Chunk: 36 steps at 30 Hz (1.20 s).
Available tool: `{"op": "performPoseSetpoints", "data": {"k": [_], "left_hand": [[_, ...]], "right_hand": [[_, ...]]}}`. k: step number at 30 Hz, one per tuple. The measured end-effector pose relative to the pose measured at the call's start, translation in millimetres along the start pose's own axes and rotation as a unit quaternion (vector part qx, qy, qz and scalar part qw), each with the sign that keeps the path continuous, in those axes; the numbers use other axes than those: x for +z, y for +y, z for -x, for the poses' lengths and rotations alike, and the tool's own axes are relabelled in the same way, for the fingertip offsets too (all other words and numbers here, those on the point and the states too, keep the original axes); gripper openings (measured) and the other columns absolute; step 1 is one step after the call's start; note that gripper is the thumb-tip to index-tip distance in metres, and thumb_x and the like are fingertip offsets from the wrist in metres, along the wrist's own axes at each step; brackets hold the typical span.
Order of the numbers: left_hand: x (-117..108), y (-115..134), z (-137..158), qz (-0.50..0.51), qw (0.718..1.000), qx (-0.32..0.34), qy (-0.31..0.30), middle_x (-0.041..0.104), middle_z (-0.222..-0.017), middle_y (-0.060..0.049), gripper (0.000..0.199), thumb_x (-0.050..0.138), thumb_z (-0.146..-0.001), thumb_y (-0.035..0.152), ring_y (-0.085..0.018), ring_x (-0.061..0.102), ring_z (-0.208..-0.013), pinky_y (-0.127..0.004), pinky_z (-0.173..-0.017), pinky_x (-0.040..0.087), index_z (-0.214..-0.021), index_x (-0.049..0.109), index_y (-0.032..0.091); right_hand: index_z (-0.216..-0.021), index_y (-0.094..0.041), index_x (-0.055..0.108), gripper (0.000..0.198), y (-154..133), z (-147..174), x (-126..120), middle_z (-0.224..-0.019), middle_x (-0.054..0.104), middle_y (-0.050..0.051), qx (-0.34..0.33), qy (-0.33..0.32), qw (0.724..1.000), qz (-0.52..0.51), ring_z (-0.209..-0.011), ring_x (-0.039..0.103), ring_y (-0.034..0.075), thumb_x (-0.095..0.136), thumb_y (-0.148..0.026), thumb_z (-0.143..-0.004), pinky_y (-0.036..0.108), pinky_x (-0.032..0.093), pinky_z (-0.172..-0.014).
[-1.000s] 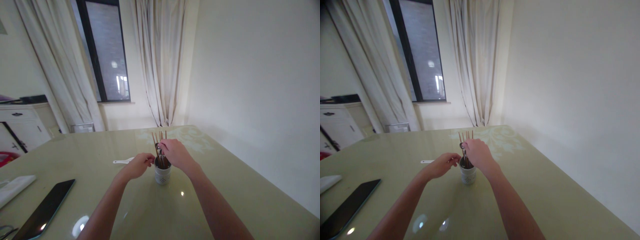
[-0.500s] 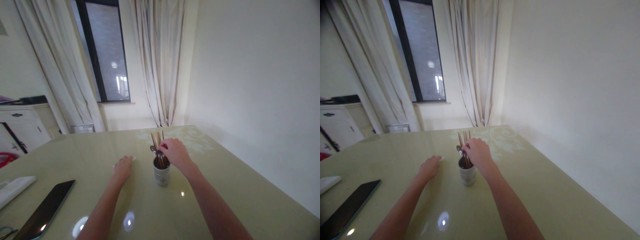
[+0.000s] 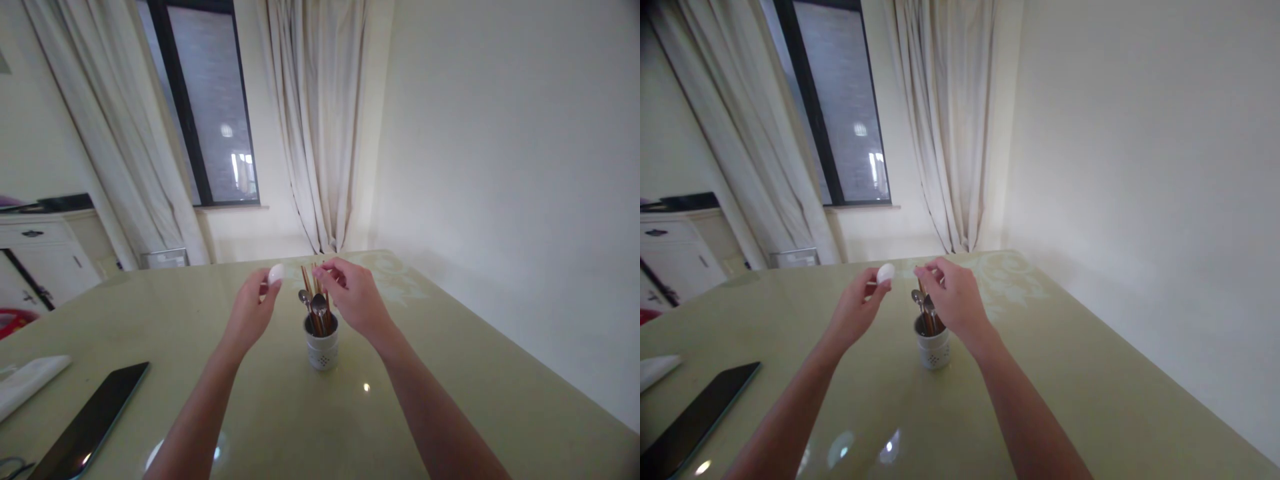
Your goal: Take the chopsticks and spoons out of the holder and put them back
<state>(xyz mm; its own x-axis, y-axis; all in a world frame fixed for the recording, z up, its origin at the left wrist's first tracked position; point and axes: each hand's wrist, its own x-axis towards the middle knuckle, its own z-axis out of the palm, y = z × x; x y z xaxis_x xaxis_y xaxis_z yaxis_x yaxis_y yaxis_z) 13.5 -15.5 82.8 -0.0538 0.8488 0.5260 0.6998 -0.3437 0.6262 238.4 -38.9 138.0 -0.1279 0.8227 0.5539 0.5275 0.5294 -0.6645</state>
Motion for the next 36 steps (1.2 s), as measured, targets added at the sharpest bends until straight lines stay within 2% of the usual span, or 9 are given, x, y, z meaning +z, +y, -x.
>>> {"op": "performPoseSetpoints", "data": {"k": [2, 5, 7, 14, 19, 26, 31, 33, 36], "left_hand": [[-4, 26, 6, 0.070, 0.994, 0.081, 0.029, 0.072, -0.108, -0.006, 0.027, 0.056, -0.103, 0.044, -0.020, 0.072, -0.094, -0.031, -0.080, 0.059, -0.114, 0.067, 0.022], [-5, 55, 17, 0.062, 0.978, 0.195, 0.029, 0.070, -0.106, -0.005, 0.017, 0.062, -0.102, 0.037, -0.017, 0.069, -0.092, -0.030, -0.086, 0.058, -0.107, 0.071, 0.023], [-2, 63, 21, 0.051, 0.972, 0.224, 0.040, 0.069, -0.108, -0.005, 0.013, 0.066, -0.101, 0.033, -0.016, 0.068, -0.089, -0.030, -0.086, 0.058, -0.107, 0.071, 0.023], [2, 58, 19, 0.094, 0.978, 0.182, 0.037, 0.069, -0.107, -0.003, 0.016, 0.073, -0.096, 0.035, -0.016, 0.066, -0.088, -0.029, -0.082, 0.057, -0.107, 0.069, 0.024], [6, 45, 14, 0.047, 0.991, 0.095, -0.086, 0.074, -0.090, -0.003, 0.015, 0.060, -0.101, 0.034, -0.018, 0.068, -0.081, -0.030, -0.075, 0.052, -0.095, 0.068, 0.023], [17, 33, 18, -0.073, 0.976, 0.064, -0.196, 0.078, -0.096, -0.005, 0.015, 0.056, -0.100, 0.031, -0.022, 0.069, -0.085, -0.031, -0.074, 0.048, -0.093, 0.068, 0.024], [12, 38, 17, -0.067, 0.977, 0.068, -0.191, 0.078, -0.093, -0.004, 0.017, 0.056, -0.101, 0.033, -0.022, 0.069, -0.084, -0.031, -0.074, 0.047, -0.093, 0.069, 0.025], [8, 41, 16, -0.045, 0.982, 0.071, -0.170, 0.076, -0.090, -0.004, 0.019, 0.055, -0.101, 0.034, -0.021, 0.068, -0.082, -0.031, -0.073, 0.047, -0.093, 0.068, 0.024], [7, 41, 24, 0.012, 0.992, 0.066, -0.105, 0.075, -0.094, -0.004, 0.021, 0.053, -0.102, 0.037, -0.020, 0.067, -0.082, -0.031, -0.074, 0.050, -0.096, 0.068, 0.023]], "right_hand": [[-0.105, -0.022, 0.078, 0.028, -4, 3, 0, -0.084, 0.079, 0.002, -0.004, -0.009, 0.999, -0.049, -0.066, 0.070, 0.015, 0.068, -0.048, -0.100, 0.026, 0.049, -0.063], [-0.104, -0.021, 0.078, 0.026, -12, 7, -2, -0.086, 0.080, 0.002, -0.005, -0.015, 0.996, -0.089, -0.065, 0.072, 0.015, 0.073, -0.045, -0.097, 0.025, 0.052, -0.063], [-0.102, -0.020, 0.078, 0.021, -17, 9, -4, -0.084, 0.080, 0.002, -0.011, -0.011, 0.996, -0.091, -0.066, 0.073, 0.016, 0.072, -0.040, -0.097, 0.025, 0.052, -0.063], [-0.102, -0.022, 0.080, 0.019, -11, 5, -12, -0.089, 0.082, 0.003, -0.039, -0.005, 0.998, 0.056, -0.077, 0.073, 0.018, 0.061, -0.023, -0.099, 0.027, 0.050, -0.071], [-0.099, -0.024, 0.081, 0.022, 10, -5, -18, -0.091, 0.083, 0.005, 0.005, -0.013, 0.974, 0.227, -0.082, 0.074, 0.022, 0.059, -0.028, -0.101, 0.030, 0.045, -0.075], [-0.095, -0.024, 0.081, 0.022, 20, -5, -10, -0.096, 0.083, 0.008, 0.053, -0.096, 0.950, 0.293, -0.090, 0.075, 0.024, 0.059, -0.028, -0.099, 0.030, 0.043, -0.074], [-0.093, -0.022, 0.081, 0.025, 20, -2, -11, -0.097, 0.082, 0.011, 0.070, -0.172, 0.923, 0.338, -0.088, 0.074, 0.025, 0.057, -0.023, -0.099, 0.030, 0.042, -0.071], [-0.093, -0.021, 0.080, 0.027, 11, 1, -22, -0.097, 0.081, 0.012, 0.068, -0.143, 0.924, 0.349, -0.088, 0.074, 0.025, 0.055, -0.023, -0.102, 0.031, 0.042, -0.070], [-0.094, -0.022, 0.078, 0.026, -4, 13, -41, -0.091, 0.080, 0.009, 0.027, -0.040, 0.951, 0.304, -0.081, 0.072, 0.022, 0.055, -0.028, -0.104, 0.029, 0.042, -0.069]]}}
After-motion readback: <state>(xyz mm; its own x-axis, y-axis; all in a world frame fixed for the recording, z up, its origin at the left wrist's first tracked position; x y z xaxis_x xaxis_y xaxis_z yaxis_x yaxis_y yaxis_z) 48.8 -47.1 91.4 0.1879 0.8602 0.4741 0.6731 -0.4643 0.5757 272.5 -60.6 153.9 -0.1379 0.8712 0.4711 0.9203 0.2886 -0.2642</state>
